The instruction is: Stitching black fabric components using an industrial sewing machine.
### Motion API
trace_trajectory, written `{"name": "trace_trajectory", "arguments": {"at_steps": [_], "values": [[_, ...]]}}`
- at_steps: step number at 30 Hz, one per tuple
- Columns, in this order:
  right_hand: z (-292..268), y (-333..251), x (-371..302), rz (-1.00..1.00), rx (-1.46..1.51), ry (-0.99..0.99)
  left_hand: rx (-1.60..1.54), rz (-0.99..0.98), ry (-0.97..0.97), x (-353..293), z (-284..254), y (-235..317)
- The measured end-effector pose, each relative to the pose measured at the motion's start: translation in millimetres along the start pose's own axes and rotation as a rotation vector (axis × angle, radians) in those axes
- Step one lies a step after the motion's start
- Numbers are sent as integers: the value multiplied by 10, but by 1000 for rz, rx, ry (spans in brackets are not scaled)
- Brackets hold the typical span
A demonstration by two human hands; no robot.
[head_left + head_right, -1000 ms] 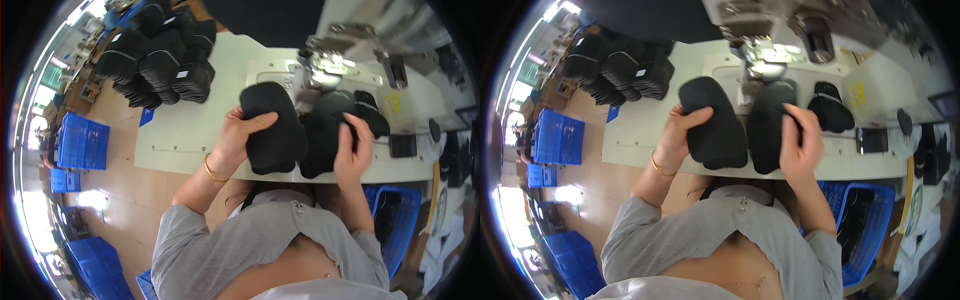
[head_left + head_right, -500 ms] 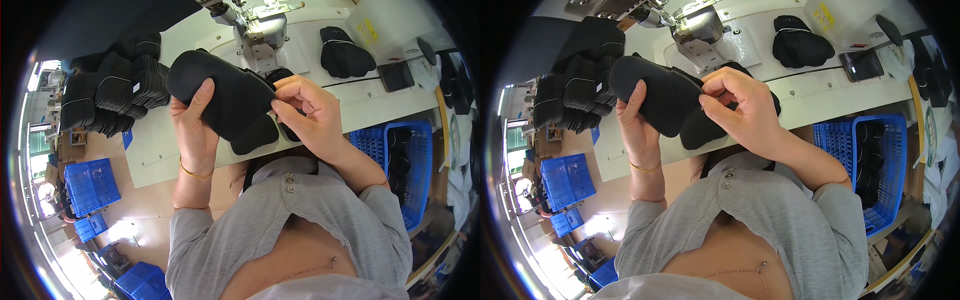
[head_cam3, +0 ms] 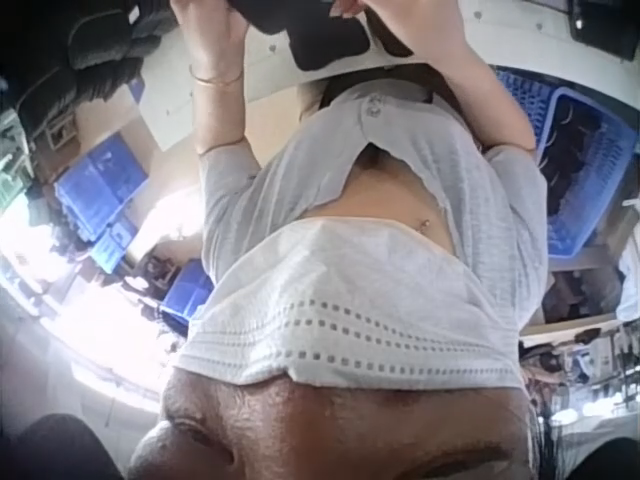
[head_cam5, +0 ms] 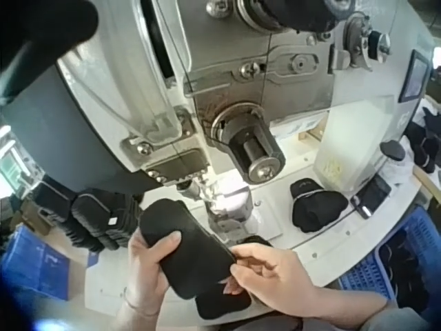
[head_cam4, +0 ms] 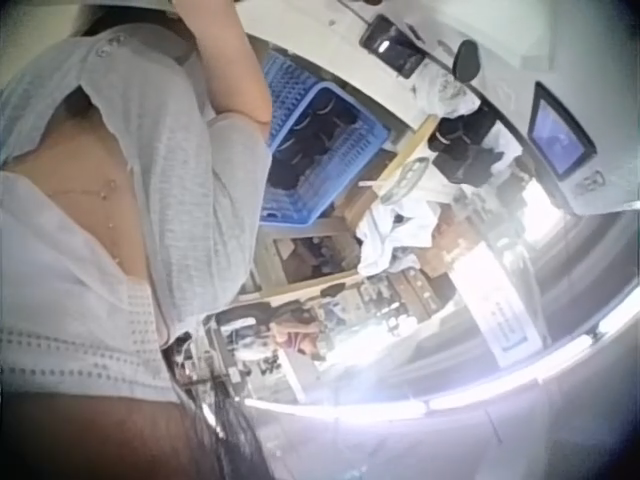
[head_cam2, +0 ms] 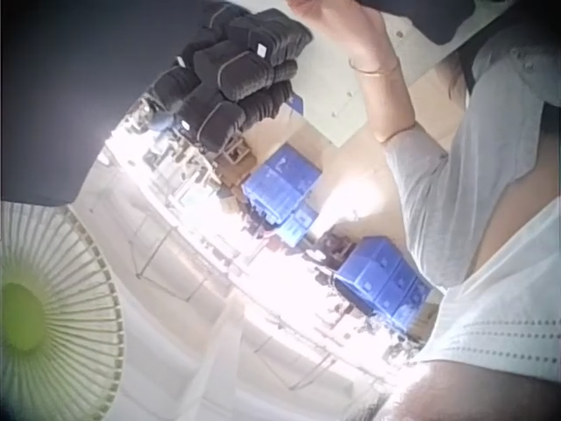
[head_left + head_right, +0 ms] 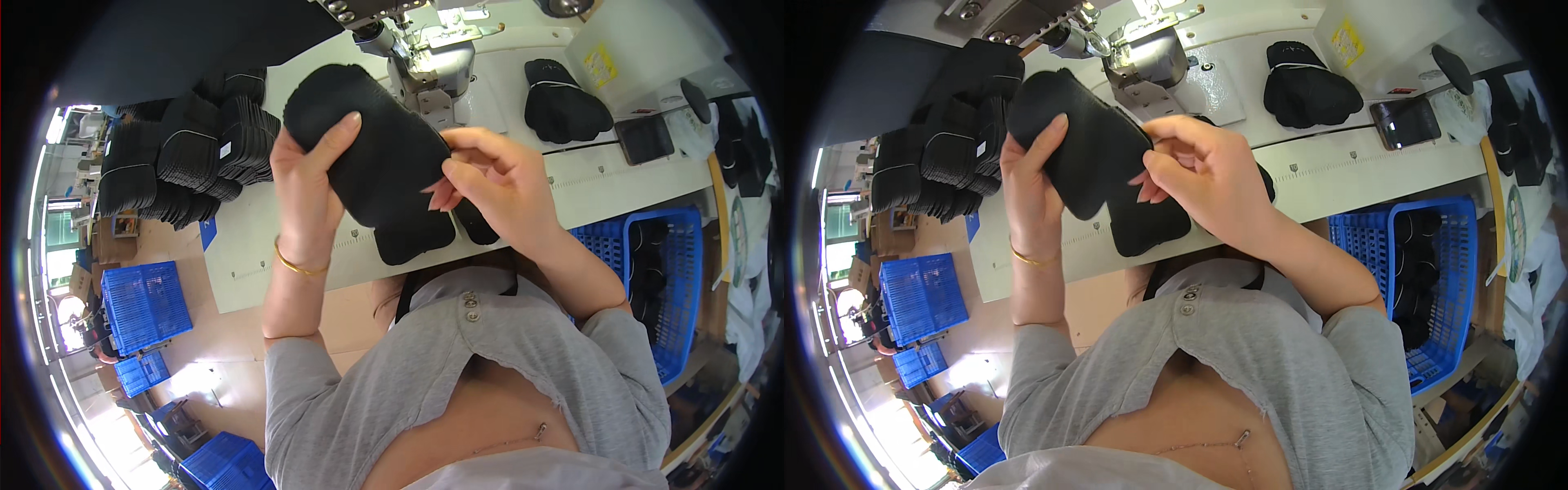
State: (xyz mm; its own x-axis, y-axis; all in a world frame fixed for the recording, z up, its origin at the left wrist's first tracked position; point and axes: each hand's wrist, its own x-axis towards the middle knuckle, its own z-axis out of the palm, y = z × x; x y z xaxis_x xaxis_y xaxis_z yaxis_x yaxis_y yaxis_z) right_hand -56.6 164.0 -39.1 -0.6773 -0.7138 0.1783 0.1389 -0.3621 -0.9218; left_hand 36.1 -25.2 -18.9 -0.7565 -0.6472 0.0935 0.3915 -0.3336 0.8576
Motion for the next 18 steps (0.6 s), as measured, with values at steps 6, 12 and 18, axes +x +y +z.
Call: {"name": "trace_trajectory", "arguments": {"at_steps": [6, 12, 18], "values": [[17, -128, 315, 169, 54, -46, 384, -111, -142, 563, 158, 292], [47, -129, 459, 116, 103, -53, 336, -335, -113, 965, -2, 323], [62, -113, 455, 104, 124, -49, 299, -369, -190, 1093, -40, 280]]}}
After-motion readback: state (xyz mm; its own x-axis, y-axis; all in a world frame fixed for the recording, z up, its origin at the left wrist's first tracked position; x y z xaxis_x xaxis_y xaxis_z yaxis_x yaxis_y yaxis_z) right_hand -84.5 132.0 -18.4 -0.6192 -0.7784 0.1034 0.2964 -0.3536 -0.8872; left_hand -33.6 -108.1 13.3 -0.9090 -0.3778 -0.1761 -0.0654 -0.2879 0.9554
